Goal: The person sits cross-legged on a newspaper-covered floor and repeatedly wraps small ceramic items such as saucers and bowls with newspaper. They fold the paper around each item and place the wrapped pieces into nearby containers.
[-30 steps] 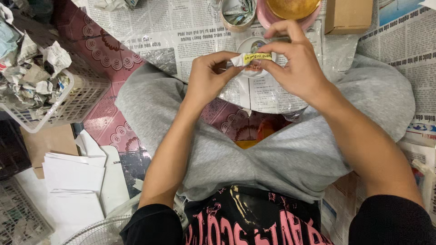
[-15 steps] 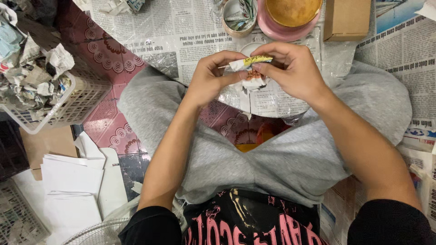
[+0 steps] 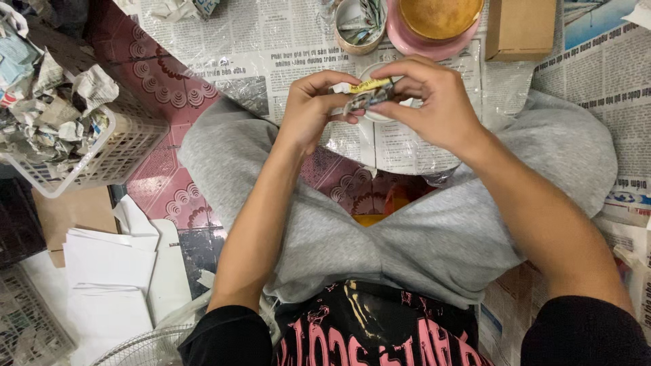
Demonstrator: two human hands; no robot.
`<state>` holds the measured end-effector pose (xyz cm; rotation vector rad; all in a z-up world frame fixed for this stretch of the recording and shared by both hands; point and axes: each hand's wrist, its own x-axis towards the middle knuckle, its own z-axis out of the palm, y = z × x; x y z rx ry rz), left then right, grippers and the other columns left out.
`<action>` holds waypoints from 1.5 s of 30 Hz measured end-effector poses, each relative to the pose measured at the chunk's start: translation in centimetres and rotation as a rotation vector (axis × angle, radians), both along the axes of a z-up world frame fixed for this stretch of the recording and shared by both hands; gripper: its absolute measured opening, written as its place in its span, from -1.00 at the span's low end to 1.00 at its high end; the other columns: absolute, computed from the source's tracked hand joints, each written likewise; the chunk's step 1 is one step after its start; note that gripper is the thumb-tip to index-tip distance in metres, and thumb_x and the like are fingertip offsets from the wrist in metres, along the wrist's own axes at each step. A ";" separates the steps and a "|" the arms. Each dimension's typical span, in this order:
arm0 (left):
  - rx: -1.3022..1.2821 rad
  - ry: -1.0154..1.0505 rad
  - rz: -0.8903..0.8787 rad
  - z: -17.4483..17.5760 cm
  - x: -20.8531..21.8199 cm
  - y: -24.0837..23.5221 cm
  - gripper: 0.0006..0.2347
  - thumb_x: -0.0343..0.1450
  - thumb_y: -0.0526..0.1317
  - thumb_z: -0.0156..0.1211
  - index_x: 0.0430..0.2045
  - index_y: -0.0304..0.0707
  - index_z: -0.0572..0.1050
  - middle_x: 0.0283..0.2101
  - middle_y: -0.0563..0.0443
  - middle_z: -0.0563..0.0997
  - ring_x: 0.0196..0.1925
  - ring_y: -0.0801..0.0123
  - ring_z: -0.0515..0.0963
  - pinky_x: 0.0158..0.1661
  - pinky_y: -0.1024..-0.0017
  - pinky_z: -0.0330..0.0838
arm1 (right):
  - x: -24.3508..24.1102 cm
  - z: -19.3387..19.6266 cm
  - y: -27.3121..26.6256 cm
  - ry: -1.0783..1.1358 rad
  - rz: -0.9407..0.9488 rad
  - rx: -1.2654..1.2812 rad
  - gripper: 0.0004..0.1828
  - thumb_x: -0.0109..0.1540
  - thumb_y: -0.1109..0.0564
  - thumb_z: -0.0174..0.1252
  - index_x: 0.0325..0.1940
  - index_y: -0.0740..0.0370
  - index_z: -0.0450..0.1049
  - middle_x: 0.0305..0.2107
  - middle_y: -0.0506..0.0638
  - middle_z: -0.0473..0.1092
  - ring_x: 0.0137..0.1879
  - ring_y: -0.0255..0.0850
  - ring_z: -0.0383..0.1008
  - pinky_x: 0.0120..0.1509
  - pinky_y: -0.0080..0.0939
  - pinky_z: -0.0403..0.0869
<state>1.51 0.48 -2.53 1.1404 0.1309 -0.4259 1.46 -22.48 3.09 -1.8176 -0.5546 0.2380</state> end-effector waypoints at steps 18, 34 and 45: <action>0.439 -0.568 0.215 -5.0 3.7 -2.2 -0.46 0.48 -0.50 0.19 0.42 -0.32 0.26 0.45 -0.18 0.31 0.32 0.21 0.52 0.30 0.35 0.57 | 6.9 -7.0 2.9 -0.320 -0.410 -0.118 -0.88 0.31 0.39 0.35 -0.12 0.39 0.53 -0.23 0.05 0.43 -0.20 -0.26 0.57 -0.14 -0.30 0.54; 1.325 -0.893 0.054 -5.6 3.2 -2.8 -0.40 0.26 -0.54 0.17 0.29 -0.44 0.32 0.42 -0.09 0.29 0.15 -0.03 0.35 0.22 0.15 0.34 | 6.5 -6.9 3.4 -0.650 -0.126 -0.653 -0.74 0.33 0.25 0.20 0.07 0.43 0.57 -0.03 0.17 0.50 -0.18 0.14 0.56 -0.10 0.08 0.52; 1.344 -0.911 0.067 -5.1 2.9 -3.4 -0.21 0.23 -0.56 0.14 0.44 0.06 0.22 0.37 -0.12 0.30 0.13 0.00 0.36 0.22 0.13 0.34 | 4.1 -5.2 -0.5 -0.342 -0.028 -0.928 -0.77 0.25 0.18 0.29 -0.16 0.47 0.56 -0.40 0.36 0.50 -0.30 0.19 0.57 -0.15 0.12 0.54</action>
